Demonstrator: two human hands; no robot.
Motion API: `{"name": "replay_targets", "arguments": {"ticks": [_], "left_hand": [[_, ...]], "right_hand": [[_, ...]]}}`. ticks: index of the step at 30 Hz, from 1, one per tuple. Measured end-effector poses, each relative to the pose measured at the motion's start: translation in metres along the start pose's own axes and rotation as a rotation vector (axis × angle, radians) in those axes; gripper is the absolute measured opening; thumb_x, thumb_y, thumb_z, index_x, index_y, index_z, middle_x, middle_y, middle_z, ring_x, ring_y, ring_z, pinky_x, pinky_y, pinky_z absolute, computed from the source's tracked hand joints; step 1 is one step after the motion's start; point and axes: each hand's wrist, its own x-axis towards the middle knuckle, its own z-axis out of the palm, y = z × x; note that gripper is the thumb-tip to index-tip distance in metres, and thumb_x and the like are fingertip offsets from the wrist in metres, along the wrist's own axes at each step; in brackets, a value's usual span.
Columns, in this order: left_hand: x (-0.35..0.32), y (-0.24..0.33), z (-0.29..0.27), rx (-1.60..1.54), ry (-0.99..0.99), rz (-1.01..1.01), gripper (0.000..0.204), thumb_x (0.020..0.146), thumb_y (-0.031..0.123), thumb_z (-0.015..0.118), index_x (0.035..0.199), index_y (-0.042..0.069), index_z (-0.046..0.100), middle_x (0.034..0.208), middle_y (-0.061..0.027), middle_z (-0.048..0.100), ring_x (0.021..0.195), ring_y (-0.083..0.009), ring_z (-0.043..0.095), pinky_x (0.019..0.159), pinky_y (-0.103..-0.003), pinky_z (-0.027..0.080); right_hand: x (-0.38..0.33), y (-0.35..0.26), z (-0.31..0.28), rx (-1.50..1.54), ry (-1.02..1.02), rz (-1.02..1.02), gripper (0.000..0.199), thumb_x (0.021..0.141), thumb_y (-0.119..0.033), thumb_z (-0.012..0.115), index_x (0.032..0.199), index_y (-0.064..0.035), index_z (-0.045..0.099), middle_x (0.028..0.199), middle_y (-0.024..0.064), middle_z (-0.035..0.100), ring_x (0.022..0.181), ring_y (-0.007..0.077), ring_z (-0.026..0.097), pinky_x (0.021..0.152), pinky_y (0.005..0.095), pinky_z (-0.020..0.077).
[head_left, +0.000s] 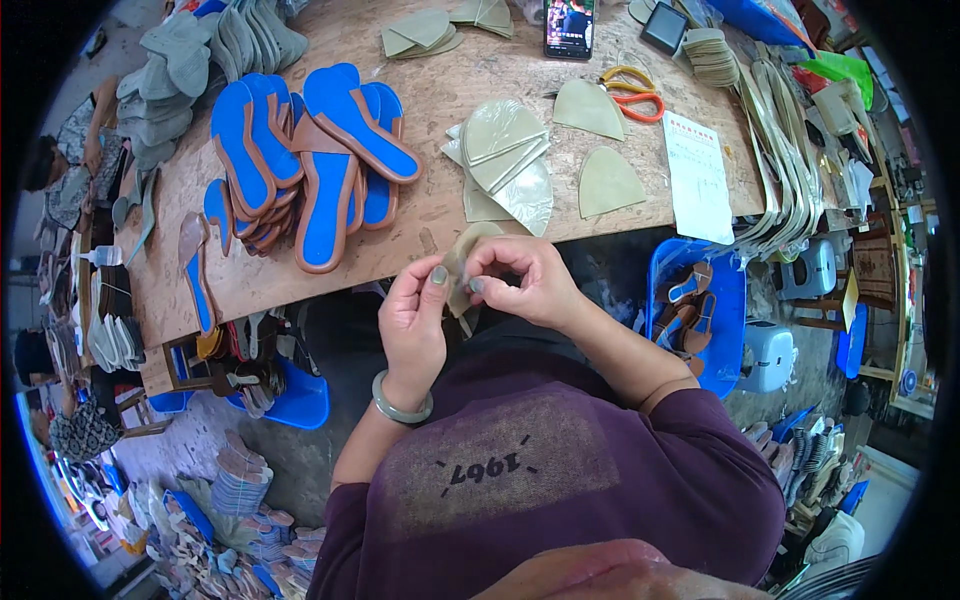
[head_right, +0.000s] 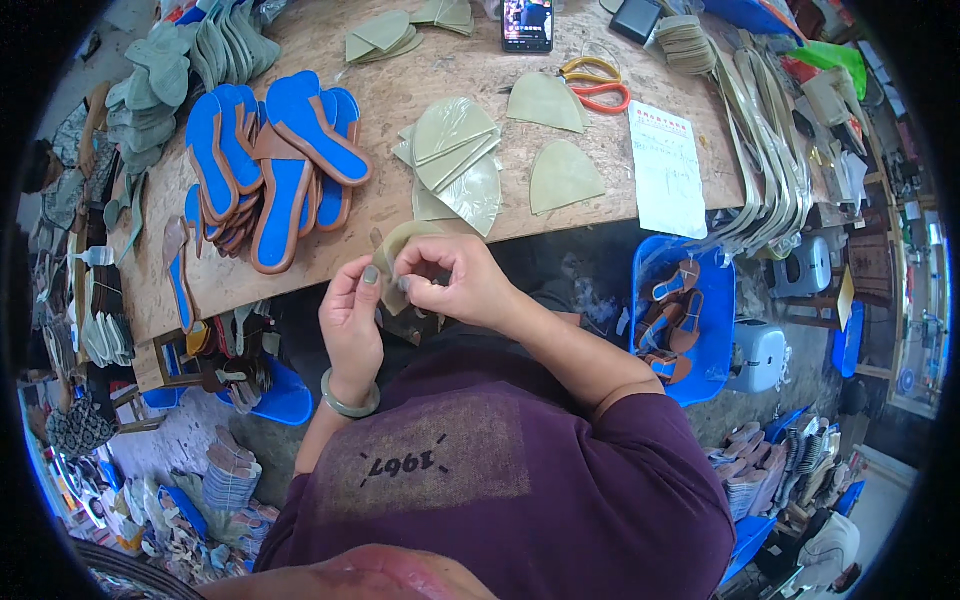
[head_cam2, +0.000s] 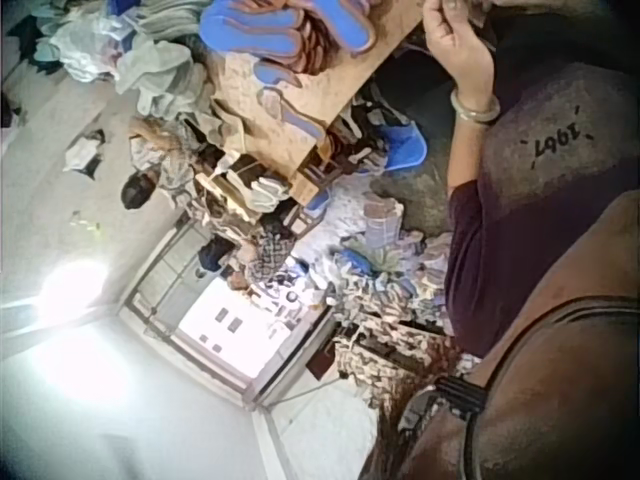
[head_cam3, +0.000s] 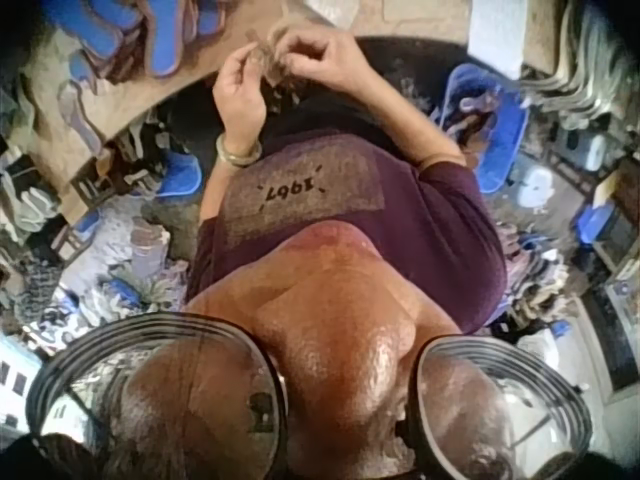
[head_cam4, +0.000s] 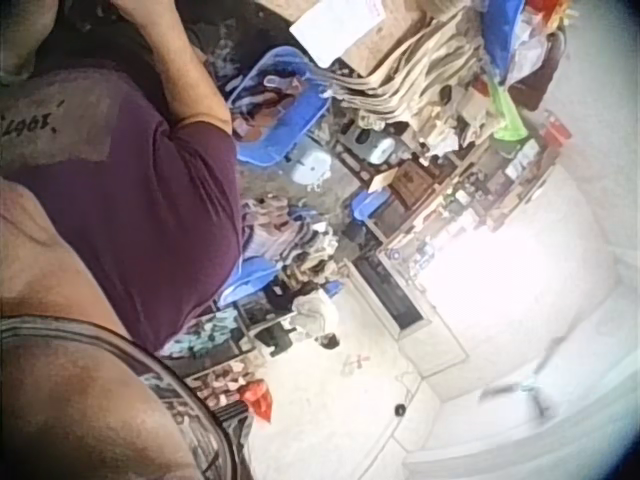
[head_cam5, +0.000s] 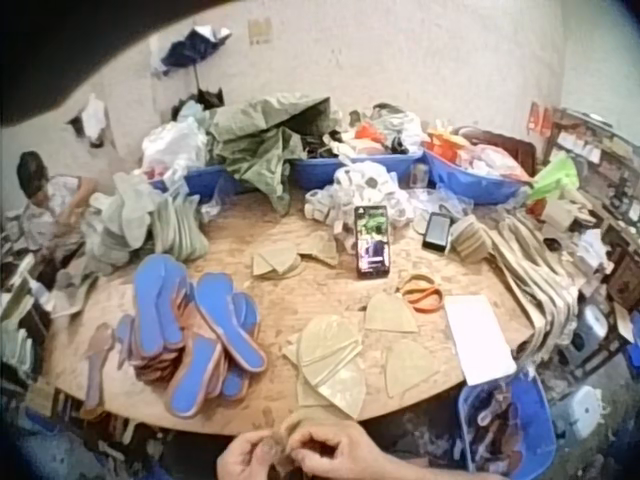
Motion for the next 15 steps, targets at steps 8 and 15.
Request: {"name": "replay_targets", "arguments": {"ticks": [8,15], "left_hand": [[0.0,-0.002,-0.007,0.07,-0.113,0.021,0.037,0.102,0.024,0.049,0.124,-0.004,0.058,0.097,-0.002,0.064,0.084,-0.0068,0.057,0.076,-0.022,0.047],[-0.001,-0.01,-0.006,0.53,-0.088,0.245,0.031,0.096,0.012,0.056,0.124,-0.002,0.059,0.097,-0.0124,0.068,0.085,-0.0188,0.066,0.076,-0.029,0.052]], "right_hand": [[0.005,0.005,-0.005,0.123,-0.149,-0.025,0.004,0.081,-0.003,0.061,0.084,-0.0005,0.061,0.073,0.0003,0.061,0.069,0.0065,0.059,0.064,0.022,0.0475],[0.013,-0.014,-0.011,-0.294,-0.169,0.007,0.028,0.081,-0.025,0.076,0.081,-0.0013,0.061,0.068,0.0053,0.061,0.066,0.0128,0.06,0.062,0.0279,0.0482]]}}
